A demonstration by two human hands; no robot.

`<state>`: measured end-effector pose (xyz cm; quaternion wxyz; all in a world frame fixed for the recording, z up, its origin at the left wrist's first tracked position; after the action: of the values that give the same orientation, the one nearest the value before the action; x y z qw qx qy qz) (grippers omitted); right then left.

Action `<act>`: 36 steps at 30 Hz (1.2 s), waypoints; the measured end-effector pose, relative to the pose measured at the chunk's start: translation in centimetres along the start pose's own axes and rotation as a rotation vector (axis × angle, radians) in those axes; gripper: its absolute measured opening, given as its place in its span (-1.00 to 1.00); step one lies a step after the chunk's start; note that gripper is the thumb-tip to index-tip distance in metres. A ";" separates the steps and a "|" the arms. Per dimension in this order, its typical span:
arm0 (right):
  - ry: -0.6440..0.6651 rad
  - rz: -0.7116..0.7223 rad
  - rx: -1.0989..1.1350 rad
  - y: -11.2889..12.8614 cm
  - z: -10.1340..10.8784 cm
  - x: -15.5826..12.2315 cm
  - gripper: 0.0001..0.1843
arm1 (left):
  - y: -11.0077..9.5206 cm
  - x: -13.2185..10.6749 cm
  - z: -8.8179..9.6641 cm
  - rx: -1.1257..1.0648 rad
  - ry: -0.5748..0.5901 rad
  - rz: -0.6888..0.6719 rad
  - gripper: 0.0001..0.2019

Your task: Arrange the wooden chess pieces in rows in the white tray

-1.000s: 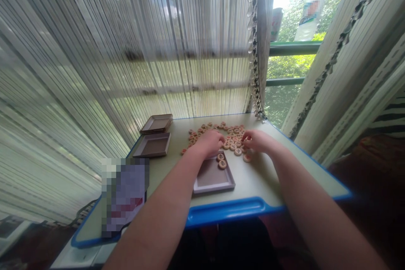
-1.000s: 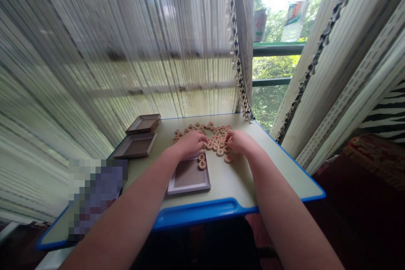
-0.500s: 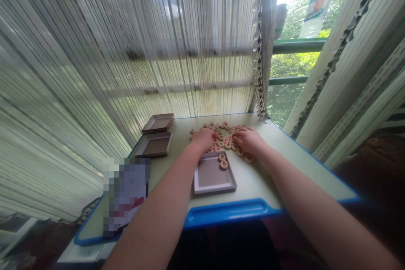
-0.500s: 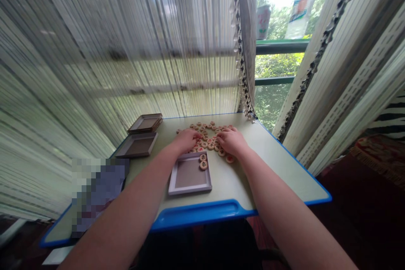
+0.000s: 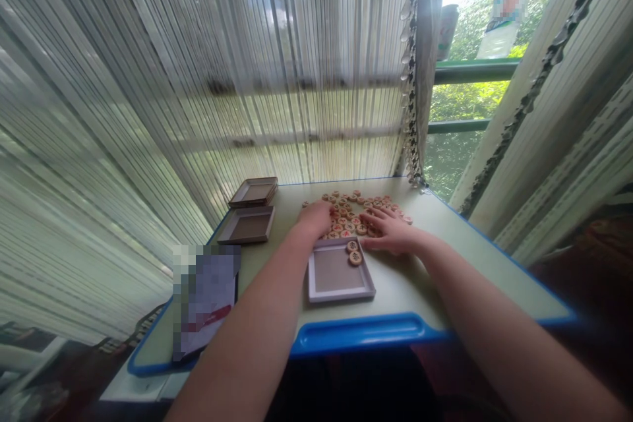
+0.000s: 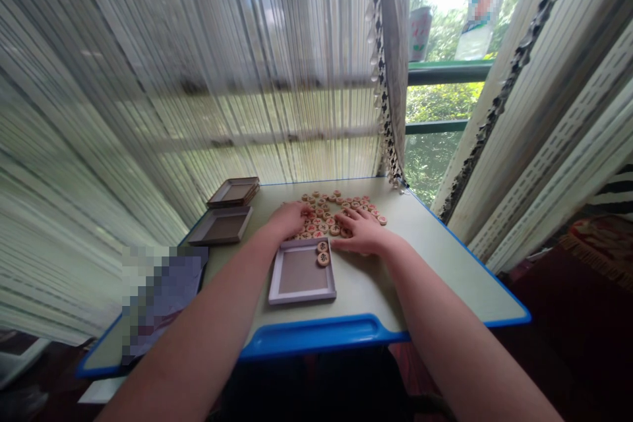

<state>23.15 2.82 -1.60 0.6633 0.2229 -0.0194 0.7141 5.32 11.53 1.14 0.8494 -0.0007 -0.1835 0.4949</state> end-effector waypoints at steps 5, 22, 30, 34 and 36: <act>-0.066 -0.014 -0.012 0.1 -0.7 0.6 -0.27 | 0.5 0.1 0.3 -0.048 -0.093 0.105 -0.62; -0.250 -0.024 -0.077 1.6 -0.8 3.7 -0.64 | 1.9 0.1 -0.6 -0.050 -0.122 0.207 -0.66; 0.055 -0.098 -0.108 2.6 -1.5 9.2 -0.73 | 1.4 -0.4 -0.3 -0.078 -0.236 0.177 -0.69; 0.053 -0.126 -0.111 1.9 -2.5 10.5 -0.76 | 1.5 -0.5 -0.5 -0.088 -0.233 0.160 -0.72; 0.013 -0.171 -0.078 1.6 -2.7 10.8 -0.68 | 1.6 -0.5 -0.6 -0.090 -0.240 0.165 -0.72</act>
<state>20.66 13.62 0.09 0.7303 0.1933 -0.0238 0.6548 3.89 12.04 0.11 0.7770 0.0053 -0.3048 0.5508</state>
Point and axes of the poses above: each hand's wrist, its own x-axis towards the middle knuckle, its own z-axis out of the back of the hand, y = z × x, the point moved 2 cm from there along x, towards the middle knuckle, and after that the axes turned 15 degrees about -y, right-handed, at the moved point
